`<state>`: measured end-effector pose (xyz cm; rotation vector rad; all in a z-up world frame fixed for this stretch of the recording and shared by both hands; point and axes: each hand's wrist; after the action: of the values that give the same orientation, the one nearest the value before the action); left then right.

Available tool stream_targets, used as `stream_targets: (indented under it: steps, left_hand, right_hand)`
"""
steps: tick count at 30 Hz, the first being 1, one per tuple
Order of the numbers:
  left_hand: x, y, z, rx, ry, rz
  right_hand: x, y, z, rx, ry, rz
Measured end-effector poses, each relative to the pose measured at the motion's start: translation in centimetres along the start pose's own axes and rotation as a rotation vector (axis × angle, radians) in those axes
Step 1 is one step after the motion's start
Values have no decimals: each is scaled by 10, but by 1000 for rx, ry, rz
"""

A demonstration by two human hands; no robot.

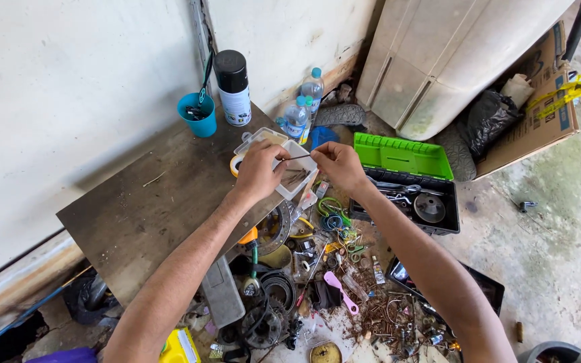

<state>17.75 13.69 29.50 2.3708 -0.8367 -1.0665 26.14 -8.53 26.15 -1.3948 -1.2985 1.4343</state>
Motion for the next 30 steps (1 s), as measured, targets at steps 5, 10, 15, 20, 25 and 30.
stream_targets:
  steps: [5, 10, 15, 20, 25, 30]
  left_hand:
    - [2, -21, 0, -2, 5, 3]
    - [-1, -14, -1, -46, -8, -7]
    - [0, 10, -3, -47, -3, 39]
    - [8, 40, 4, 67, 45, 41]
    - [13, 76, 18, 125, 53, 87]
    - [19, 114, 36, 139, 25, 71]
  right_hand:
    - [11, -27, 6, -17, 50, 301]
    - [0, -22, 5, -3, 58, 366]
    - [-26, 8, 8, -71, 86, 177]
    - [-53, 7, 31, -61, 119, 104]
    - [-83, 0, 64, -90, 154, 63]
    - [-121, 6, 97, -149, 202, 60]
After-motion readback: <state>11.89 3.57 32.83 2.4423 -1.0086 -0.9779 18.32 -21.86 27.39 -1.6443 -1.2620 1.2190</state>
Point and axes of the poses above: each hand's wrist, its own z-axis away from the middle knuckle, its own x-axis out of the palm, y = z × x, and after that the axes turned 15 degrees about y, right-handed
